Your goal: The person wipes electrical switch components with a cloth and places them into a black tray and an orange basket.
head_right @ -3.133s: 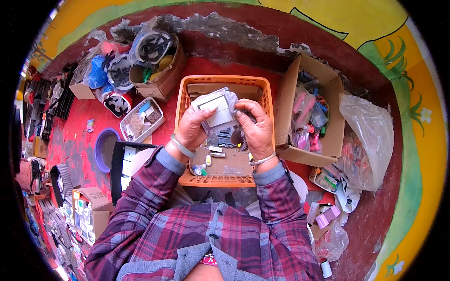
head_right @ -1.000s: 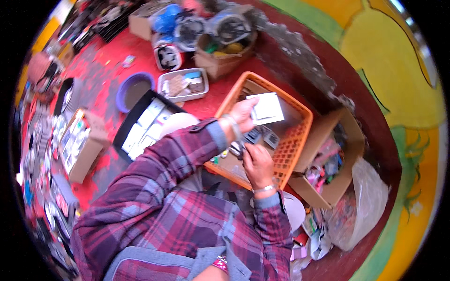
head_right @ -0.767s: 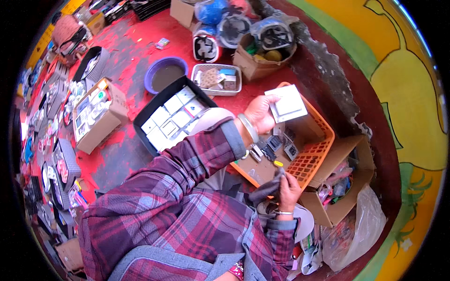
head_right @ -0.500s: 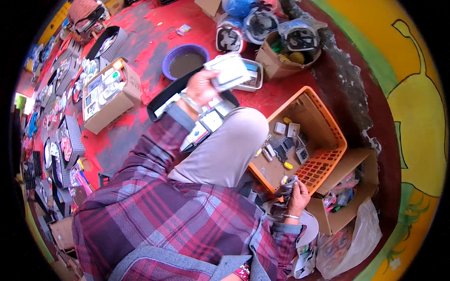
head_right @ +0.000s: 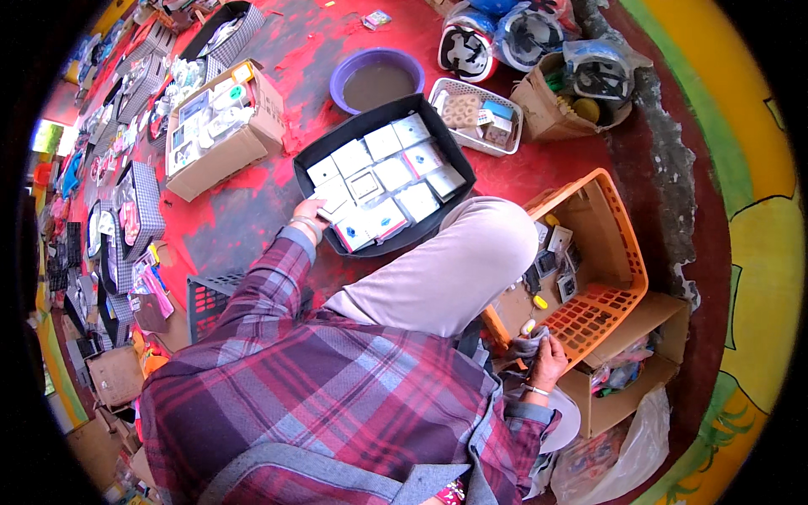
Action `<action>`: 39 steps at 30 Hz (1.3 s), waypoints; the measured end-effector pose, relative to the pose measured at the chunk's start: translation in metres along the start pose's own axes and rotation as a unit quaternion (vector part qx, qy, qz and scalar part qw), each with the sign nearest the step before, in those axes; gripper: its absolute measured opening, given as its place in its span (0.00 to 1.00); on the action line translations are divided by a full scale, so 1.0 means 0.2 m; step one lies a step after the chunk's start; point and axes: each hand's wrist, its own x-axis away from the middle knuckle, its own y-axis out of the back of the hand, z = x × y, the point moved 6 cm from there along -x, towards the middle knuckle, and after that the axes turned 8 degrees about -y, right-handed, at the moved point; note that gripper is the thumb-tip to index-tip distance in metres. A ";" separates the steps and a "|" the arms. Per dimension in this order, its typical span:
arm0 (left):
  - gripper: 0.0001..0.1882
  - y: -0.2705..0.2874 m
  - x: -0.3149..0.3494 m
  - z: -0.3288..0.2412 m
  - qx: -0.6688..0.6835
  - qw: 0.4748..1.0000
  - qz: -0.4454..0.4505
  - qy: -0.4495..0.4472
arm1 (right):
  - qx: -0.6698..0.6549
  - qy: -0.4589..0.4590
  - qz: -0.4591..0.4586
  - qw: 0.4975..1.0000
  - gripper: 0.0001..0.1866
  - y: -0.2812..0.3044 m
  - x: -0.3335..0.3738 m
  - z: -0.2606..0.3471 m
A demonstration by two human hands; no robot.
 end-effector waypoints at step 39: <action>0.29 -0.14 -0.50 -0.27 -0.508 0.789 -0.106 -0.329 | 0.099 -0.053 -0.034 0.993 0.10 0.02 -0.04 -0.20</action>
